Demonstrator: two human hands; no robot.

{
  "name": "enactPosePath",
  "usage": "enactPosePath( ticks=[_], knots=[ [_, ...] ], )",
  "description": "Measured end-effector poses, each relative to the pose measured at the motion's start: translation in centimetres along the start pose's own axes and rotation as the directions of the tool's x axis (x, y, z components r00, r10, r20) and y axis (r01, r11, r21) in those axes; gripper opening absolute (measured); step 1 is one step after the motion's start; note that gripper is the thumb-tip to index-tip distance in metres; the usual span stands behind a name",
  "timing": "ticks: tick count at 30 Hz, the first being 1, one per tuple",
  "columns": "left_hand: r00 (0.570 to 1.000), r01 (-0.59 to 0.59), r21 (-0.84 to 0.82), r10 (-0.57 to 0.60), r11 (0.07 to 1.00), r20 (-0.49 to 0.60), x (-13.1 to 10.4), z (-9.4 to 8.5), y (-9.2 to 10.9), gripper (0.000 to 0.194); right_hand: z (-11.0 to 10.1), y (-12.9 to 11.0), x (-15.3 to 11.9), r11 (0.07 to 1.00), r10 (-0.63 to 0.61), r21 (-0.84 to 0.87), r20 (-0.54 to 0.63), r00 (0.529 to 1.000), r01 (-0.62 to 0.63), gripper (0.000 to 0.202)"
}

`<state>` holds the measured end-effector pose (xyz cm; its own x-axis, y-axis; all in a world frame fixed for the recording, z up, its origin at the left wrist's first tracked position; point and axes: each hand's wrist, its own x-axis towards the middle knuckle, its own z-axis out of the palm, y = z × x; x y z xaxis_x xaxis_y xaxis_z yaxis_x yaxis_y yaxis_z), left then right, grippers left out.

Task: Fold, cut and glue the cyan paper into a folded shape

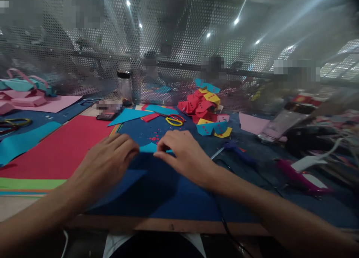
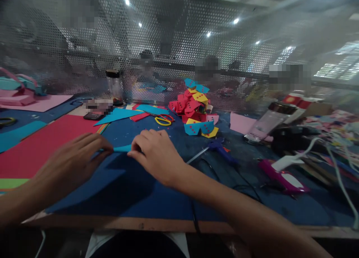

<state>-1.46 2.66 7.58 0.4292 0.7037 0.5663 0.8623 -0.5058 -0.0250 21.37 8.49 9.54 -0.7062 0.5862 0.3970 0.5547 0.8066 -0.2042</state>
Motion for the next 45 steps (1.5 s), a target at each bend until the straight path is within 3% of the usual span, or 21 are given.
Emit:
enactPosePath(
  ticks=[6,8,10,14,18,24,29,36,40,45],
  knots=[
    [0.961,-0.095,0.212,0.145,0.973,-0.236,6.0,-3.2,-1.5,0.023,-4.6,1.1,3.4,0.981,-0.134,-0.173,-0.266,0.955,0.089,0.017],
    [0.931,-0.111,0.261,0.192,0.959,-0.31,6.8,-3.1,-1.7,0.021,-5.2,1.4,3.5,0.968,-0.16,-0.237,-0.311,0.937,0.087,0.017],
    [0.924,-0.142,0.252,0.219,0.957,-0.312,6.6,-2.0,-1.9,0.018,-4.9,1.7,3.0,0.95,-0.173,-0.302,-0.295,0.94,0.08,0.019],
    [0.975,-0.198,0.117,0.208,0.973,-0.083,4.8,2.2,-2.3,0.02,-1.3,3.5,1.1,0.951,-0.13,-0.291,-0.091,0.987,0.099,0.017],
    [0.971,-0.18,-0.031,0.183,0.983,0.157,3.4,6.0,-2.7,0.021,2.9,5.5,-0.4,0.995,0.006,-0.105,0.056,0.998,0.0,0.014],
    [0.939,0.043,-0.369,0.089,0.928,0.332,3.3,8.3,-3.4,0.014,4.9,6.3,-1.3,0.976,0.193,0.071,0.178,0.965,-0.208,0.015],
    [0.941,0.156,-0.487,0.021,0.859,0.339,3.1,9.0,-3.5,0.014,4.9,6.1,-1.2,0.93,0.303,0.141,0.227,0.926,-0.339,0.017],
    [0.953,0.144,-0.467,0.004,0.873,0.302,3.1,9.2,-3.3,0.013,5.3,5.6,-1.0,0.909,0.362,0.141,0.198,0.911,-0.392,0.015],
    [0.959,0.077,-0.414,0.046,0.907,0.28,2.5,9.3,-3.3,0.012,5.5,5.6,-1.0,0.911,0.373,0.117,0.183,0.91,-0.396,0.016],
    [0.948,-0.114,-0.364,0.211,0.924,0.239,1.8,9.1,-3.3,0.034,5.8,5.8,-1.1,0.914,0.364,0.12,0.176,0.914,-0.387,0.013]
  ],
)
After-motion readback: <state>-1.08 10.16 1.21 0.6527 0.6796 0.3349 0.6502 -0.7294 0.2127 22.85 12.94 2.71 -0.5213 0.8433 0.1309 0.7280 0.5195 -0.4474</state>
